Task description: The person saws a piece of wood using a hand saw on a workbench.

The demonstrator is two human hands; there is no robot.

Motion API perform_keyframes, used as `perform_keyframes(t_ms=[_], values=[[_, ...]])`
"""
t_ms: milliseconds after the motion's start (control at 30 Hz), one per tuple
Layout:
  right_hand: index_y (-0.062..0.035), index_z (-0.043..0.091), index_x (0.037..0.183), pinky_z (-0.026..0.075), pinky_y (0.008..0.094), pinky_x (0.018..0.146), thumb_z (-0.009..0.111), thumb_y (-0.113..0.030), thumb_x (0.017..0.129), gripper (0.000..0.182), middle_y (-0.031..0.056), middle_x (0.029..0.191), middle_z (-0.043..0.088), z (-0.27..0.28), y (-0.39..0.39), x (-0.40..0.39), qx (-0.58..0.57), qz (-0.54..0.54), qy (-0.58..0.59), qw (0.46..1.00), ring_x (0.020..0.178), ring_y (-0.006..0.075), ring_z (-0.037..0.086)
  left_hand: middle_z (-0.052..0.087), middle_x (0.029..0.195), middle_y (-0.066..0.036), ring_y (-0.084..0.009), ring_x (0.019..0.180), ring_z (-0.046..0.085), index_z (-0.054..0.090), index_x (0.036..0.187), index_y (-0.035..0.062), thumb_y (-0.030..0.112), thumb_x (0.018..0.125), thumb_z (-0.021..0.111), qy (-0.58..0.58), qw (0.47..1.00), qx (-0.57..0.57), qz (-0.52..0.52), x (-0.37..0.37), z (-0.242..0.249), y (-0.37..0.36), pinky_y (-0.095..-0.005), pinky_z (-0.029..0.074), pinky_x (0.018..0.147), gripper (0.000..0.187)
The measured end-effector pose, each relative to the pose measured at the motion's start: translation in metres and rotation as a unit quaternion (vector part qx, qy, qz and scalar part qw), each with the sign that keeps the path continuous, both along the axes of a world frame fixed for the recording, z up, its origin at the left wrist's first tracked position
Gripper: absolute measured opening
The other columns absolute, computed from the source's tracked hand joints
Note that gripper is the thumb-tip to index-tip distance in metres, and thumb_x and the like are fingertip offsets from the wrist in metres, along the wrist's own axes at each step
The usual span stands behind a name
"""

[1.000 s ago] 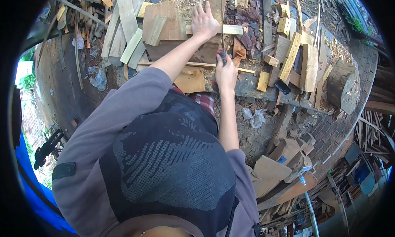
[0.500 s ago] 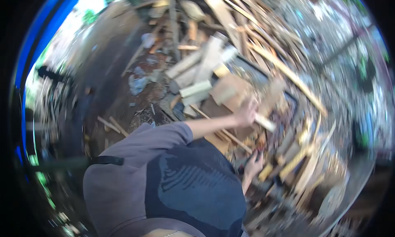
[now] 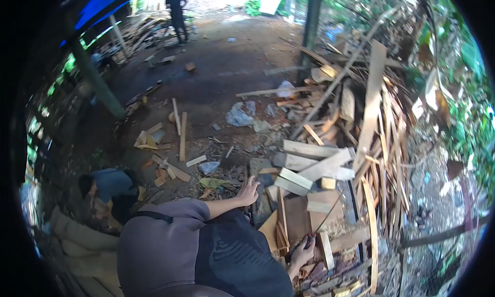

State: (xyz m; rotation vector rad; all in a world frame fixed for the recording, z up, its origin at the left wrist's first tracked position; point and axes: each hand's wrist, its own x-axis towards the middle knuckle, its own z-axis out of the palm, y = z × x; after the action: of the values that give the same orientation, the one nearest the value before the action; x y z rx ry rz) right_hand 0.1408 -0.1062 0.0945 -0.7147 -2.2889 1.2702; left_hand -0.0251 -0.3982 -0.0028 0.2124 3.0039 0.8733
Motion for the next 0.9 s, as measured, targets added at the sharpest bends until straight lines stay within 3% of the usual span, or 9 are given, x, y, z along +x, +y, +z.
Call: perform_keyframes(t_ms=[133, 300, 400, 467, 600, 667, 733, 833, 900], values=[[0.0053, 0.060, 0.124, 0.051, 0.0387, 0.086, 0.061, -0.017, 0.095, 0.037, 0.0230, 0.105, 0.069, -0.007, -0.023, -0.010, 0.000, 0.049, -0.077, 0.996, 0.100, 0.0342, 0.068, 0.029, 0.143, -0.029, -0.0471, 0.133, 0.032, 0.046, 0.131, -0.0033, 0.018, 0.085, 0.057, -0.091, 0.989, -0.100, 0.057, 0.013, -0.009, -0.072, -0.0535, 0.026, 0.112, 0.051], [0.0101, 0.062, 0.114, 0.052, 0.0432, 0.079, 0.064, -0.016, 0.093, 0.034, 0.0287, 0.097, 0.068, -0.006, -0.050, -0.025, 0.045, 0.110, -0.048, 0.992, 0.090, 0.0397, 0.068, 0.020, 0.152, -0.030, -0.0475, 0.139, 0.025, 0.043, 0.138, -0.0032, 0.023, 0.089, 0.055, -0.328, 0.908, -0.077, 0.248, 0.046, -0.028, -0.146, -0.0540, 0.024, 0.113, 0.057], [0.0105, 0.062, 0.113, 0.052, 0.0434, 0.078, 0.064, -0.016, 0.093, 0.033, 0.0287, 0.095, 0.069, 0.001, -0.057, -0.031, 0.056, 0.122, -0.068, 0.989, 0.089, 0.0394, 0.069, 0.027, 0.149, -0.031, -0.0467, 0.137, 0.030, 0.049, 0.134, -0.0058, 0.020, 0.083, 0.056, -0.334, 0.881, -0.061, 0.329, 0.074, -0.054, -0.161, -0.0518, 0.029, 0.112, 0.057], [0.0102, 0.062, 0.113, 0.052, 0.0434, 0.077, 0.064, -0.016, 0.092, 0.033, 0.0285, 0.095, 0.069, 0.008, -0.060, -0.033, 0.053, 0.120, -0.061, 0.989, 0.088, 0.0394, 0.069, 0.038, 0.145, -0.029, -0.0464, 0.133, 0.038, 0.055, 0.128, -0.0045, 0.020, 0.083, 0.055, -0.380, 0.887, -0.092, 0.245, 0.084, -0.083, -0.173, -0.0532, 0.033, 0.109, 0.052], [0.0093, 0.063, 0.113, 0.052, 0.0431, 0.077, 0.065, -0.017, 0.092, 0.034, 0.0276, 0.094, 0.069, 0.013, -0.065, -0.037, 0.040, 0.103, -0.077, 0.991, 0.087, 0.0398, 0.068, 0.061, 0.126, -0.023, -0.0435, 0.120, 0.055, 0.066, 0.115, -0.0019, 0.023, 0.082, 0.054, -0.439, 0.881, -0.075, 0.158, 0.079, -0.063, -0.167, -0.0536, 0.042, 0.102, 0.043], [0.0061, 0.065, 0.112, 0.052, 0.0431, 0.080, 0.069, -0.026, 0.089, 0.040, 0.0266, 0.097, 0.069, -0.032, -0.048, -0.040, 0.115, 0.105, -0.046, 0.987, 0.091, 0.0391, 0.068, 0.065, 0.121, -0.021, -0.0399, 0.114, 0.060, 0.069, 0.110, -0.0012, 0.027, 0.083, 0.054, -0.426, 0.894, -0.066, 0.124, 0.068, -0.029, -0.151, -0.0504, 0.046, 0.097, 0.041], [0.0062, 0.065, 0.112, 0.053, 0.0434, 0.079, 0.069, -0.026, 0.089, 0.040, 0.0267, 0.095, 0.069, -0.040, -0.047, -0.039, 0.109, 0.118, -0.024, 0.987, 0.089, 0.0399, 0.068, 0.064, 0.119, -0.024, -0.0407, 0.110, 0.061, 0.067, 0.111, -0.0031, 0.028, 0.084, 0.055, -0.398, 0.910, -0.068, 0.093, 0.054, -0.056, -0.143, -0.0487, 0.050, 0.093, 0.044], [0.0066, 0.065, 0.112, 0.053, 0.0433, 0.078, 0.069, -0.026, 0.089, 0.040, 0.0273, 0.095, 0.069, -0.031, -0.048, -0.039, 0.103, 0.118, -0.046, 0.987, 0.088, 0.0400, 0.068, 0.067, 0.104, -0.029, -0.0413, 0.100, 0.064, 0.069, 0.097, -0.0074, 0.030, 0.090, 0.051, -0.342, 0.937, -0.057, 0.045, 0.034, -0.087, -0.129, -0.0503, 0.050, 0.088, 0.043], [0.0068, 0.065, 0.112, 0.053, 0.0431, 0.077, 0.069, -0.025, 0.089, 0.040, 0.0275, 0.095, 0.069, -0.030, -0.048, -0.040, 0.101, 0.101, -0.059, 0.988, 0.088, 0.0397, 0.068, 0.064, 0.113, -0.028, -0.0413, 0.109, 0.061, 0.067, 0.107, -0.0071, 0.027, 0.087, 0.053, -0.363, 0.930, -0.054, 0.035, 0.023, -0.094, -0.121, -0.0491, 0.049, 0.092, 0.042]])
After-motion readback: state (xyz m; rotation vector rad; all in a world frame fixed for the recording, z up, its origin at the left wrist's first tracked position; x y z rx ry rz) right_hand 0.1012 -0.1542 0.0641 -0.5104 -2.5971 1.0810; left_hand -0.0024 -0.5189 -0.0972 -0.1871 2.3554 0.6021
